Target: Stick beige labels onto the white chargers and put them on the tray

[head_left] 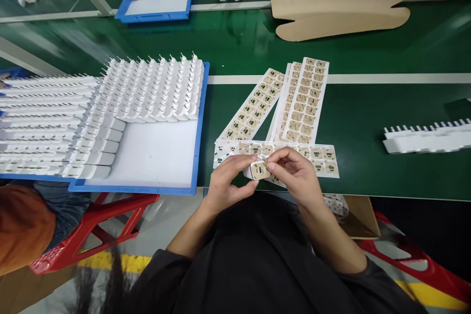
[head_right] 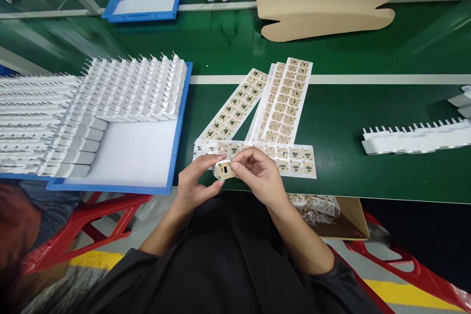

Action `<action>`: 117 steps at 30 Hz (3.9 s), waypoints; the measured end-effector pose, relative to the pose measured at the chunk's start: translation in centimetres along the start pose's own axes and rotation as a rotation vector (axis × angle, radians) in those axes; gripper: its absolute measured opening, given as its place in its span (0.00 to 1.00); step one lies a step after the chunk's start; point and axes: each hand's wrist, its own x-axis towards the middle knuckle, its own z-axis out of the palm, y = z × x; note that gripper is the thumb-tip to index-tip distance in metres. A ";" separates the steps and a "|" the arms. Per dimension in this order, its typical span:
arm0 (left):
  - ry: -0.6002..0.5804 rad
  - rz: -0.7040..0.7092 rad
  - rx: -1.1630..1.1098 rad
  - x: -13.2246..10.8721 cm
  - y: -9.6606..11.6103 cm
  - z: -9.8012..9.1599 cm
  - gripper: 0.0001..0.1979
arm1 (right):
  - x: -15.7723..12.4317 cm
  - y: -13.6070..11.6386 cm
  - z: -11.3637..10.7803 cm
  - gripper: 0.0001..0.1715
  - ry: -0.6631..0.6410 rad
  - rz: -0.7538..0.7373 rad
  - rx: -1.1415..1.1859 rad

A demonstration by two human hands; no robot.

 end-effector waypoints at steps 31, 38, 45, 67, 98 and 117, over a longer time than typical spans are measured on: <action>0.055 0.090 0.091 0.0 -0.1 0.1 0.23 | -0.3 0.0 0.5 0.09 0.069 -0.051 -0.244; 0.106 -0.068 -0.145 -1.5 -1.0 1.1 0.23 | 0.1 0.7 -0.2 0.16 -0.181 0.135 0.107; 0.149 -0.059 -0.176 -1.8 -1.6 2.7 0.22 | -0.3 1.7 1.5 0.17 -0.033 0.037 -0.008; 0.214 0.162 0.006 -1.4 -1.7 2.7 0.26 | -0.1 3.3 2.3 0.04 0.024 -0.078 0.167; 0.155 0.088 -0.124 -1.7 -2.0 2.6 0.26 | 0.6 0.8 -0.4 0.06 -0.119 -0.295 -0.273; 0.064 0.130 -0.107 -1.0 -0.7 5.1 0.25 | -2.9 3.6 -3.4 0.14 0.038 -0.288 -0.230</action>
